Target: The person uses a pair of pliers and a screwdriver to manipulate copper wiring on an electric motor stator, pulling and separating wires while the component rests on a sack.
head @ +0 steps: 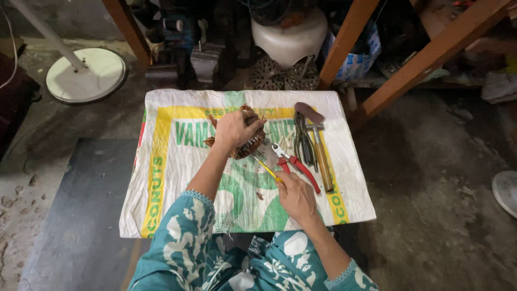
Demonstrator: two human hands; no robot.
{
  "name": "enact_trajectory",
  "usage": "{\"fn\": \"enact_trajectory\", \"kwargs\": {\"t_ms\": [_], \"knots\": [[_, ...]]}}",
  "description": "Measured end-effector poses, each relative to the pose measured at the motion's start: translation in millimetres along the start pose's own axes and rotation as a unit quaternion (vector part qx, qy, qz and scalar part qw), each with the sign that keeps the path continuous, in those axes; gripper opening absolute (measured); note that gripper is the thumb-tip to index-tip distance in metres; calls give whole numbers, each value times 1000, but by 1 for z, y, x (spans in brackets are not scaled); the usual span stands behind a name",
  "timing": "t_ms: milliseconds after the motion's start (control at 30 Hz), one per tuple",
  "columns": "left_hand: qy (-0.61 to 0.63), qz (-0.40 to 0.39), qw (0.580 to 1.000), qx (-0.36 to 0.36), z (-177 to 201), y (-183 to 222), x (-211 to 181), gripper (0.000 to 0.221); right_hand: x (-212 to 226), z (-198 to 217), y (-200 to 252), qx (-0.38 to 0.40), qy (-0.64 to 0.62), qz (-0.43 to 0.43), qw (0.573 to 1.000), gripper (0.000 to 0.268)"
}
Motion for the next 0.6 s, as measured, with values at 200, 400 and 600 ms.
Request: {"fn": "enact_trajectory", "kwargs": {"t_ms": [200, 400, 600], "knots": [[-8, 15, 1000, 1, 3, 1, -8, 51, 7, 10, -10, -13, -13, 41, 999, 21], [-11, 26, 1000, 2, 6, 6, -10, 51, 10, 21, -21, 42, 5, 3, 999, 20], [-13, 15, 1000, -11, 11, 8, -14, 48, 16, 30, -35, 58, 10, 26, 998, 19]]}}
Point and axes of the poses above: each hand's wrist, its own y-axis away from the middle knuckle, its own z-axis out of the back of the hand, x = y × z, the point moved 2 cm from there along -y, towards the middle knuckle, and after that the axes turned 3 degrees about -x, right-handed, at the moved point
